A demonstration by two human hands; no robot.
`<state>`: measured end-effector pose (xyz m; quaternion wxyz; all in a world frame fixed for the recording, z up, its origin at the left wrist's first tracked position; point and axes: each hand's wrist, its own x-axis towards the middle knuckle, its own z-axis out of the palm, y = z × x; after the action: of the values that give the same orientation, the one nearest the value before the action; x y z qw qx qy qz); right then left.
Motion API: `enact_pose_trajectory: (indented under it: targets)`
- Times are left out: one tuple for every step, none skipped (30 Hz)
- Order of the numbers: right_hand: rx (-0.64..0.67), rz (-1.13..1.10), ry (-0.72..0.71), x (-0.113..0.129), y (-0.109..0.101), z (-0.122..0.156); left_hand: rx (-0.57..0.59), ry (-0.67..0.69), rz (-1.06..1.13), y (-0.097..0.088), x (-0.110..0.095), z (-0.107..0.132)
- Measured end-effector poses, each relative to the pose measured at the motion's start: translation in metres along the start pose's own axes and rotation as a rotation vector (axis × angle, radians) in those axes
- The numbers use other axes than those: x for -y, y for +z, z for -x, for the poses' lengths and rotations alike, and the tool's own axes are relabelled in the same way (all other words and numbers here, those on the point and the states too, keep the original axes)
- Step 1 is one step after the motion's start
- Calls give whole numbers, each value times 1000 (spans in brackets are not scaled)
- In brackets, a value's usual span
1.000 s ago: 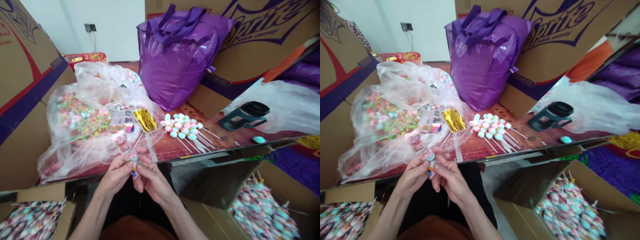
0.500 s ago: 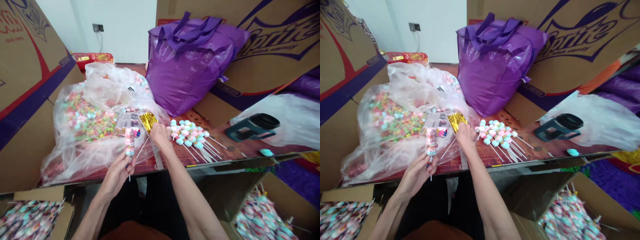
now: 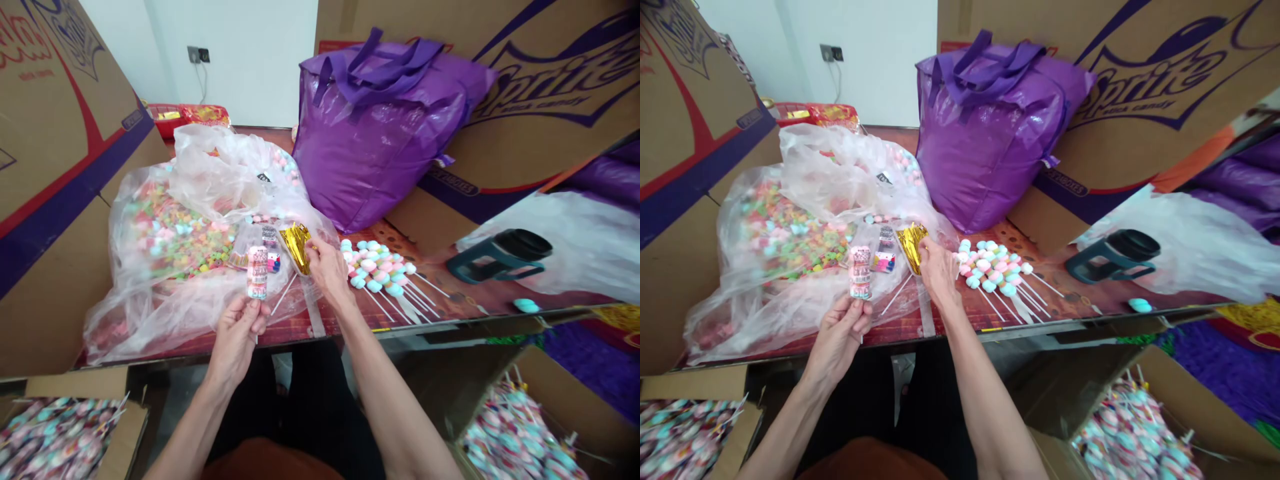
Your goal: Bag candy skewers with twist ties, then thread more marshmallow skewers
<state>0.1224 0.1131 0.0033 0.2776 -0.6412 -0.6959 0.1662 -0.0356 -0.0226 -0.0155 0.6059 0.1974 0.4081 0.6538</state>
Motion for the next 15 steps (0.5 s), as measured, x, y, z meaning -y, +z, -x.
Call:
enact_pose_trajectory:
  targets:
    - [-31, -79, -14, 0, -1, 2, -6, 6, -25, 1, -1, -1]
    - [-58, -174, -28, 0, -1, 7, -8, 9, -46, 3, -2, -1]
    - [-77, -284, -47, 1, -2, 13, -5, 8, -62, 5, -2, -2]
    - [-83, -404, -66, 2, -3, 21, 1, 3, -73, 7, -2, -3]
    - [-76, -520, -83, 3, -4, 32, 10, -4, -83, 8, -1, -4]
    - [-55, -618, -96, 4, -5, 45, 18, -11, -94, 10, 1, -5]
    - [-22, -691, -102, 6, -5, 59, 20, -14, -108, 12, 3, -5]
    - [17, -741, -101, 7, -5, 74, 17, -13, -123, 14, 6, -4]
    - [59, -774, -94, 8, -4, 88, 11, -9, -138, 16, 9, -3]
    - [91, -801, -81, 9, -2, 101, 5, -5, -154, 17, 13, -1]
    - [114, -832, -56, 10, 0, 113, 4, -1, -174, 19, 17, 1]
    - [124, -873, -16, 10, 2, 122, 10, 4, -197, 21, 20, 3]
    - [117, -919, 37, 10, 5, 128, 22, 10, -223, 22, 24, 5]
    - [102, -963, 97, 10, 7, 132, 41, 16, -250, 23, 26, 7]
    - [88, -1000, 159, 9, 8, 134, 64, 22, -275, 24, 28, 9]
